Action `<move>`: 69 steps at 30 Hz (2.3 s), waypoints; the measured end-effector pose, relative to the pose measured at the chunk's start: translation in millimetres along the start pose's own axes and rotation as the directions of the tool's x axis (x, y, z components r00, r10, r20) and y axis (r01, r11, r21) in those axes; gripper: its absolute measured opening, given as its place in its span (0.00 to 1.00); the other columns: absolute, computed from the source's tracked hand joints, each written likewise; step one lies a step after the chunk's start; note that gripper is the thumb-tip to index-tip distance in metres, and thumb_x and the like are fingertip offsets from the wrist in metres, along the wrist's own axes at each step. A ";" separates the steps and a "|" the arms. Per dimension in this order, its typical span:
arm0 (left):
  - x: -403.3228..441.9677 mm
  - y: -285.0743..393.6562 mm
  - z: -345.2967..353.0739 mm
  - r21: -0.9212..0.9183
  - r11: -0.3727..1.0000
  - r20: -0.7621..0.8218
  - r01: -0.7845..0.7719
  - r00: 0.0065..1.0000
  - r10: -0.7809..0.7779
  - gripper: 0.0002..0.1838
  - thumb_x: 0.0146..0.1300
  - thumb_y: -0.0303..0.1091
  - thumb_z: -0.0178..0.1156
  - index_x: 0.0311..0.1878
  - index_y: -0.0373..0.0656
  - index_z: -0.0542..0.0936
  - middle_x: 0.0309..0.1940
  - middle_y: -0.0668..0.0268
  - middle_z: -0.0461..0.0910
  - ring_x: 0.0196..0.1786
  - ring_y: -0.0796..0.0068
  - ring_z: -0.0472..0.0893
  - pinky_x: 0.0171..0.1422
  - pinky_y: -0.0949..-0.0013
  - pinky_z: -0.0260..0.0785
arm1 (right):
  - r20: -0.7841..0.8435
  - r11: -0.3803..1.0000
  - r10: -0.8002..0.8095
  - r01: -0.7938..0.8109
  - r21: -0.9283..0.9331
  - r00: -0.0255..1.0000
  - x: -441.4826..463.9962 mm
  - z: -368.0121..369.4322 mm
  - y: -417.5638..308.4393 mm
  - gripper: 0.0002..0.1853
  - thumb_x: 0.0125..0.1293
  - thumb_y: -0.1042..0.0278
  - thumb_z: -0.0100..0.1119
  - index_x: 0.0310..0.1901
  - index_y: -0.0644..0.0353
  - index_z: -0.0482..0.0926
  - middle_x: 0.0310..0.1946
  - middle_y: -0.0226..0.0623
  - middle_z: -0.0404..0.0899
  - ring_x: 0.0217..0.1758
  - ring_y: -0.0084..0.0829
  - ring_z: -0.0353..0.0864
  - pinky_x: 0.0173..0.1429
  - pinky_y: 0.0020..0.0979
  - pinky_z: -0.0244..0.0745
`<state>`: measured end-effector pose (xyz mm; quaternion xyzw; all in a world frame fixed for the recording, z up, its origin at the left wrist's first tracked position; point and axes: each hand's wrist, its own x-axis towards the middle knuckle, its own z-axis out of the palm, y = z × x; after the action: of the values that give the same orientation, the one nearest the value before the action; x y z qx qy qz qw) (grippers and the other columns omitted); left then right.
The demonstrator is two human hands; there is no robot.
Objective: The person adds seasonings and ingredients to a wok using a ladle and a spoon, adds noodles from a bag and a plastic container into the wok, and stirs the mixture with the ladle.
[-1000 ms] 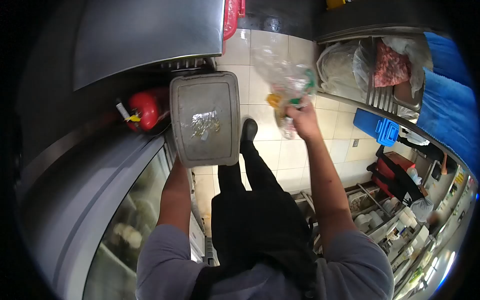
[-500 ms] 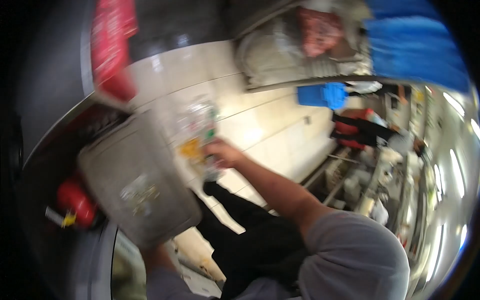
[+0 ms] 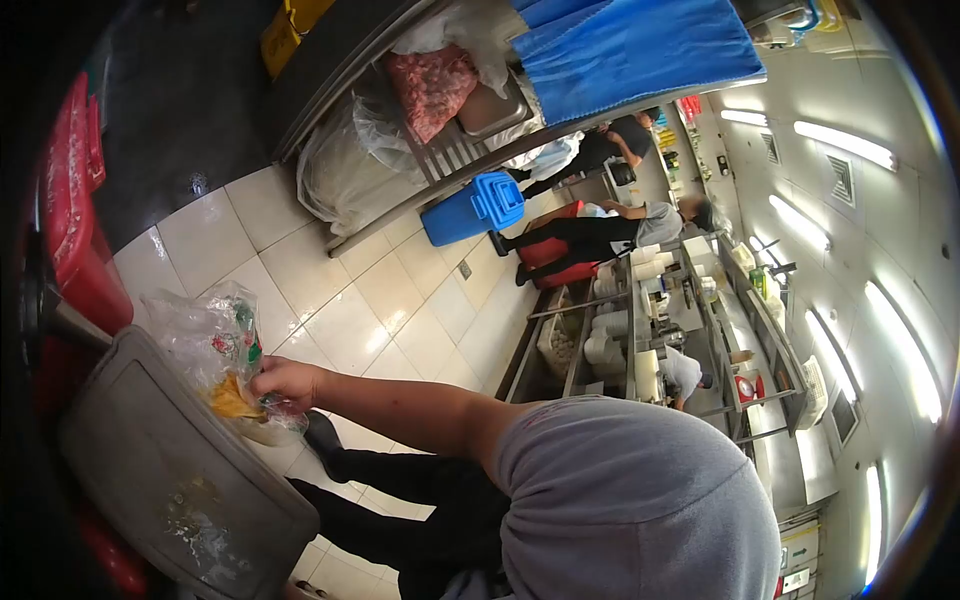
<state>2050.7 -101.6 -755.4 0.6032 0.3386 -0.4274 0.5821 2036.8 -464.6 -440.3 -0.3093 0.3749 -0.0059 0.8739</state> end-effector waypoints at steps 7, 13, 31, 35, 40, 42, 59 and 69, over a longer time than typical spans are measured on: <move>-26.4 8.1 -6.7 0.033 0.999 -0.042 -0.010 0.999 0.011 0.25 0.78 0.46 0.51 0.63 0.32 0.76 0.60 0.54 0.80 0.56 0.57 0.81 0.61 0.56 0.75 | 0.107 0.989 0.143 -0.146 0.023 0.984 24.0 -68.6 35.0 0.21 0.52 0.80 0.66 0.50 0.71 0.80 0.38 0.44 0.86 0.33 0.35 0.88 0.34 0.35 0.84; -77.5 21.7 -17.9 0.085 0.996 -0.088 -0.033 0.995 0.040 0.26 0.78 0.46 0.51 0.64 0.32 0.76 0.60 0.54 0.80 0.56 0.57 0.81 0.61 0.56 0.75 | 0.232 0.978 0.154 -0.182 0.104 0.961 -30.5 -16.2 3.0 0.24 0.53 0.81 0.67 0.55 0.70 0.79 0.43 0.47 0.87 0.39 0.36 0.89 0.41 0.37 0.86; -496.2 180.1 106.4 0.116 0.804 -0.051 -0.583 0.805 0.591 0.26 0.78 0.46 0.53 0.64 0.30 0.76 0.60 0.54 0.80 0.57 0.57 0.80 0.63 0.55 0.74 | 0.487 0.960 -0.193 0.061 0.275 0.852 -296.3 -14.3 -196.6 0.17 0.57 0.75 0.63 0.49 0.71 0.81 0.39 0.46 0.86 0.39 0.39 0.88 0.46 0.41 0.85; -605.7 218.9 133.7 -0.015 0.669 -0.086 -0.743 0.668 0.740 0.27 0.78 0.46 0.53 0.64 0.30 0.76 0.61 0.54 0.79 0.57 0.57 0.80 0.64 0.55 0.73 | 0.368 0.893 -0.336 0.169 0.416 0.867 -315.3 -104.1 -223.6 0.18 0.60 0.70 0.64 0.52 0.63 0.81 0.45 0.40 0.86 0.46 0.34 0.86 0.51 0.42 0.82; -719.4 244.9 234.9 0.286 0.293 0.043 -0.912 0.317 0.947 0.26 0.77 0.46 0.56 0.60 0.28 0.77 0.54 0.50 0.82 0.49 0.60 0.80 0.58 0.58 0.74 | -0.007 0.814 -0.361 0.318 0.486 0.933 -378.9 -254.9 -165.2 0.19 0.60 0.67 0.68 0.54 0.58 0.81 0.45 0.35 0.85 0.46 0.31 0.84 0.48 0.40 0.81; -720.1 232.6 291.2 0.413 -0.114 0.344 -0.903 0.039 0.938 0.23 0.78 0.45 0.55 0.51 0.27 0.78 0.42 0.47 0.84 0.39 0.59 0.79 0.52 0.59 0.74 | -0.130 0.807 -0.338 0.358 0.470 0.932 -416.1 -316.8 -116.9 0.18 0.59 0.68 0.68 0.51 0.58 0.81 0.44 0.33 0.84 0.44 0.31 0.83 0.46 0.39 0.81; -541.9 -53.7 596.4 -0.061 -0.800 0.968 -0.596 0.161 -0.194 0.13 0.72 0.42 0.57 0.41 0.41 0.76 0.35 0.49 0.85 0.41 0.44 0.85 0.46 0.45 0.77 | -0.759 0.502 -0.056 0.676 0.540 0.648 -675.9 -421.4 143.5 0.19 0.61 0.76 0.61 0.56 0.61 0.77 0.44 0.36 0.83 0.42 0.33 0.84 0.43 0.39 0.83; -554.1 -173.6 720.2 -0.367 -0.744 0.905 -0.558 -0.030 -0.425 0.11 0.72 0.40 0.57 0.40 0.42 0.77 0.31 0.55 0.86 0.39 0.54 0.88 0.45 0.54 0.81 | -0.767 0.486 -0.128 0.714 0.504 0.628 -665.1 -464.1 80.8 0.17 0.60 0.77 0.63 0.52 0.64 0.79 0.41 0.34 0.83 0.40 0.32 0.84 0.41 0.37 0.81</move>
<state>1581.2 -750.2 -291.9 0.4967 -0.8612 -0.1080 -0.0012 1234.9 -487.0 -295.8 0.0346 0.5090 -0.5038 0.6971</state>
